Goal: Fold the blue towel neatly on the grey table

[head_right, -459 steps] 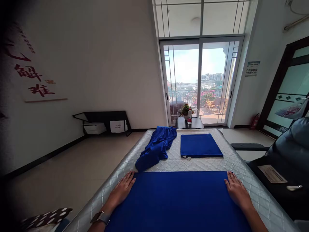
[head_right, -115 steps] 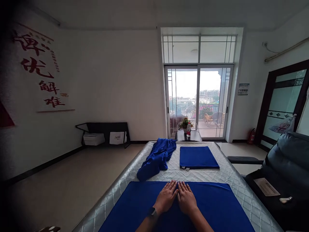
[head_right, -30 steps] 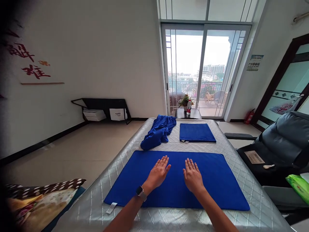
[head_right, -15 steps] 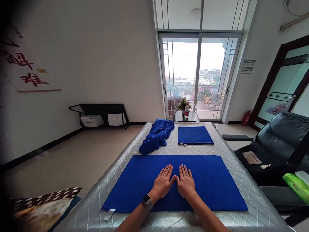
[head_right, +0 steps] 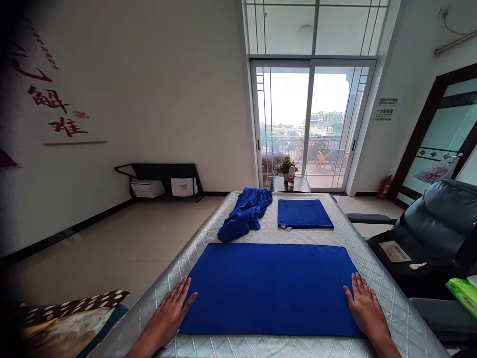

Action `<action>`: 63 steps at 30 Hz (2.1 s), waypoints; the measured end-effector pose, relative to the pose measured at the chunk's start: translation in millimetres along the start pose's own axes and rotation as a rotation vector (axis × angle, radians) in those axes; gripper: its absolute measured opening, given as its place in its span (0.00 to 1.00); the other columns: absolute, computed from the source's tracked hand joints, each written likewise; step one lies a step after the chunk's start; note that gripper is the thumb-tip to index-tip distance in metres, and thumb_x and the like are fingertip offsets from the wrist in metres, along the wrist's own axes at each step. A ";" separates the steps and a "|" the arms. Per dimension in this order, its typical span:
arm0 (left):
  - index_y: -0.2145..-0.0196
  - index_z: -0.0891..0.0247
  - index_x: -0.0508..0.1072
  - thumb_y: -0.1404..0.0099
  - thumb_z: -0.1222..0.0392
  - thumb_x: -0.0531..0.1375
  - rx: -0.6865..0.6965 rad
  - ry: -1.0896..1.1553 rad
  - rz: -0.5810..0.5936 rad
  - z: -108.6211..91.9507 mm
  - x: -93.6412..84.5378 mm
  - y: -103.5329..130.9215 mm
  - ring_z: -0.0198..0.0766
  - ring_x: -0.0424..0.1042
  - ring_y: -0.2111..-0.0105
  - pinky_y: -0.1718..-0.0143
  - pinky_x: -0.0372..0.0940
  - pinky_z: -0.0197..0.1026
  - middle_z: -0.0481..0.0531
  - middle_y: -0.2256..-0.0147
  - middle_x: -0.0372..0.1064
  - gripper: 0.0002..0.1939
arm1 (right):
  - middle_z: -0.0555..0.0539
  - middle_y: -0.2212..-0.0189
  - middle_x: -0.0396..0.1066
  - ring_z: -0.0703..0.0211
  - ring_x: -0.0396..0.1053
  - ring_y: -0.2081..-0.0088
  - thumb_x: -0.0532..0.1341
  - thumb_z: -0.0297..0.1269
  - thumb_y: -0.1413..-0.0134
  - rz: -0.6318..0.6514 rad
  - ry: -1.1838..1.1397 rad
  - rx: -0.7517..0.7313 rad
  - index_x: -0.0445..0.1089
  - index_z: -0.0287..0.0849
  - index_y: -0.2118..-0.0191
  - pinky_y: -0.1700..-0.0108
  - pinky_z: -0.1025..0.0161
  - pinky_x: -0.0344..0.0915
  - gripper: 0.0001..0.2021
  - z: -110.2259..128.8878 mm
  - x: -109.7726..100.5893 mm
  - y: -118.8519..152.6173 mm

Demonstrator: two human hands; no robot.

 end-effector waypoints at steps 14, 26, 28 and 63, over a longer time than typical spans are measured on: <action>0.30 0.63 0.47 0.25 0.42 0.41 -0.122 0.174 -0.001 -130.3 -34.1 -47.2 0.48 0.56 0.34 0.36 0.57 0.55 0.59 0.33 0.56 0.34 | 0.48 0.29 0.46 0.55 0.41 0.29 0.36 0.52 0.32 0.060 -0.143 -0.277 0.48 0.40 0.29 0.30 0.50 0.43 0.33 192.7 -39.0 63.2; 0.30 0.58 0.39 0.24 0.44 0.41 0.159 0.376 0.168 -271.6 -38.3 -69.3 0.45 0.49 0.31 0.34 0.55 0.53 0.52 0.30 0.45 0.32 | 0.48 0.28 0.37 0.52 0.38 0.28 0.38 0.47 0.31 0.272 -0.204 -0.437 0.42 0.43 0.29 0.29 0.48 0.40 0.29 292.9 -11.1 92.2; 0.30 0.56 0.39 0.25 0.42 0.42 0.113 0.360 0.181 -254.0 -30.8 -65.1 0.47 0.50 0.32 0.34 0.55 0.55 0.53 0.30 0.45 0.33 | 0.48 0.28 0.37 0.52 0.37 0.28 0.37 0.50 0.31 0.268 -0.207 -0.393 0.42 0.41 0.29 0.29 0.47 0.39 0.31 281.0 -15.1 89.6; 0.30 0.61 0.50 0.26 0.45 0.46 -0.283 0.166 0.045 -56.1 -47.3 -44.7 0.51 0.56 0.34 0.38 0.61 0.55 0.61 0.33 0.57 0.33 | 0.39 0.32 0.55 0.45 0.48 0.30 0.38 0.47 0.37 -0.034 -0.067 -0.127 0.65 0.36 0.37 0.32 0.44 0.48 0.34 96.2 -32.5 28.6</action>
Point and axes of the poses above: each hand's wrist, its own y-axis away from the middle knuckle, its own x-axis out of the palm, z = x × y, the point moved 10 cm from there along -y, towards the middle knuckle
